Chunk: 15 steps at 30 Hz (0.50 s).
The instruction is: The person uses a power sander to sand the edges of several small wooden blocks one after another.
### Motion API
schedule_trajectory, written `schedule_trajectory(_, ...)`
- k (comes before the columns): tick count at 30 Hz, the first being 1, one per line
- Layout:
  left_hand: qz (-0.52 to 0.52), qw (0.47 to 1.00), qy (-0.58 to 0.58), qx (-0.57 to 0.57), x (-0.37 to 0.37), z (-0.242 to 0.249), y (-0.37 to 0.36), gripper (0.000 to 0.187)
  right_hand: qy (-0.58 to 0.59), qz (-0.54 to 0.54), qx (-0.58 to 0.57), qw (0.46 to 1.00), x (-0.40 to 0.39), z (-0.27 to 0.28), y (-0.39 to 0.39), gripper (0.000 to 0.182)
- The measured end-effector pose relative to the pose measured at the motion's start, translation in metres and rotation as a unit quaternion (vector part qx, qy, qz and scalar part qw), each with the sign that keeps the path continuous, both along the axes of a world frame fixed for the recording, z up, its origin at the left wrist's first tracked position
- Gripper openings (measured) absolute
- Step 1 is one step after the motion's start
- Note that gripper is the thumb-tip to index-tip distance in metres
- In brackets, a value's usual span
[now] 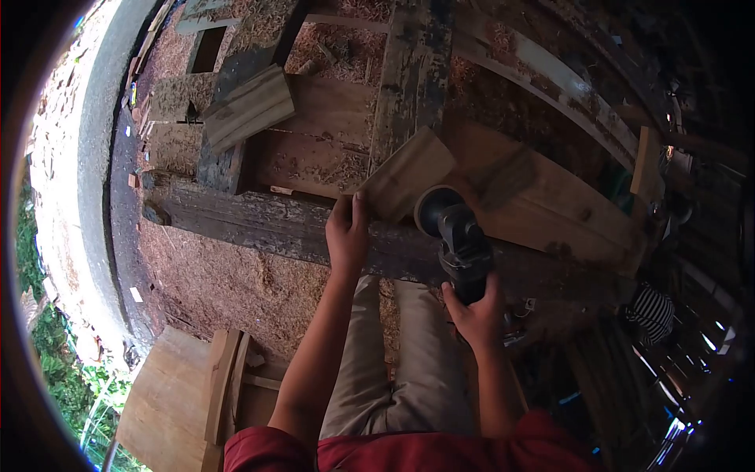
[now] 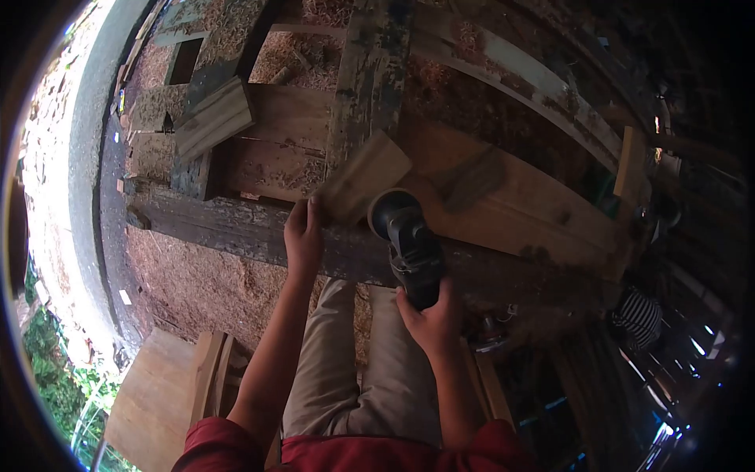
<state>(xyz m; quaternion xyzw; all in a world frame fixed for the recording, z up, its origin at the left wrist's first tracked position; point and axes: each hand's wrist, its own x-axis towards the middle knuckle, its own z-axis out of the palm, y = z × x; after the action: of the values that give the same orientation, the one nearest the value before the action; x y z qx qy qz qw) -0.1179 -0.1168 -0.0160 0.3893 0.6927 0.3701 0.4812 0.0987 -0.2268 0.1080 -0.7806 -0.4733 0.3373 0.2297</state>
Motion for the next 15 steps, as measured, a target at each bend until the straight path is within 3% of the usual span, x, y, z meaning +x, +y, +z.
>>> schedule_trajectory(6, -0.017, 0.998, -0.052, 0.008, -0.016, 0.001, 0.025, 0.036, -0.008, -0.028, 0.021, 0.999, -0.001, 0.004, 0.015, 0.057)
schedule_trajectory(9, -0.101, 0.957, 0.138, 0.236, -0.022, 0.017, 0.022, 0.07, -0.021, -0.007, 0.004, 1.0, -0.001, 0.008, 0.023, 0.057)
schedule_trajectory(12, -0.186, 0.937, 0.167, 0.244, -0.024, 0.035, 0.023, 0.104, 0.001, 0.007, 0.025, 1.0, 0.003, 0.0, 0.026, 0.057)
schedule_trajectory(15, -0.185, 0.93, 0.198, 0.249, -0.021, 0.027, 0.023, 0.104, -0.016, 0.013, 0.022, 1.0, 0.004, -0.005, 0.028, 0.056)
